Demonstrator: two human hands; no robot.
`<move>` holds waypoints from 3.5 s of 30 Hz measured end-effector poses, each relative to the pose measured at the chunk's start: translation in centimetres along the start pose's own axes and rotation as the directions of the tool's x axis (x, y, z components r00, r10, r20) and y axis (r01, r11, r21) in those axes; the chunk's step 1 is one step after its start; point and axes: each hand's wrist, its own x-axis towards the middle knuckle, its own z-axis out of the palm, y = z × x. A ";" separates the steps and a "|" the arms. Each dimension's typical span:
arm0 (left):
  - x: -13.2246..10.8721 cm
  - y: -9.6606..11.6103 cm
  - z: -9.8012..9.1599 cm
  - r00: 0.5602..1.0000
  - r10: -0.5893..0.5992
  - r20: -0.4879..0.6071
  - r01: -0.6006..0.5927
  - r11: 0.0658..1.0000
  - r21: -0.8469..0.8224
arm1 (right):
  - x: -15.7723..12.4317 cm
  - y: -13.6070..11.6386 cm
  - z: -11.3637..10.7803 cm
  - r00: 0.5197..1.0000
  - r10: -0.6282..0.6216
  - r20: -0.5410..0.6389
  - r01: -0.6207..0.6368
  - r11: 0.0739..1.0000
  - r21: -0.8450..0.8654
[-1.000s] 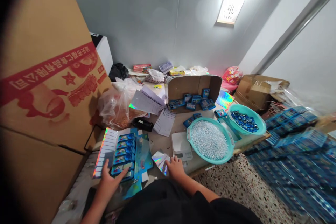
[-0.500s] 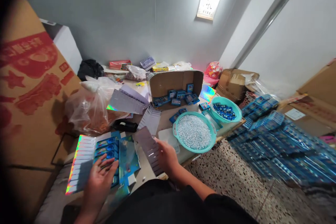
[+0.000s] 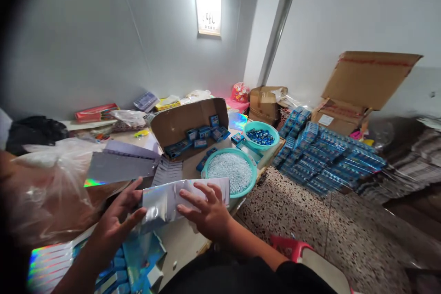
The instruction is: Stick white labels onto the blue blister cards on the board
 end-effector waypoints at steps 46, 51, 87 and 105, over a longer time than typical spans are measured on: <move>-5.4 -0.1 4.8 0.855 0.502 -0.127 -0.168 0.501 0.849 | 12.0 1.6 5.2 0.793 -0.359 0.492 -0.065 0.753 0.655; -6.1 -0.1 5.3 0.835 0.545 -0.078 -0.140 0.347 0.927 | 11.9 1.6 6.0 0.788 -0.360 0.499 -0.154 0.669 0.727; -10.9 -4.1 2.7 0.707 0.703 -0.075 -0.289 0.384 0.877 | 10.0 -3.7 5.3 0.817 -0.269 0.510 -0.181 0.720 0.670; -12.8 -9.9 -2.8 0.759 -0.542 -0.361 0.323 0.794 -0.515 | 7.2 -8.0 11.1 0.793 -0.160 0.588 -0.323 0.708 0.628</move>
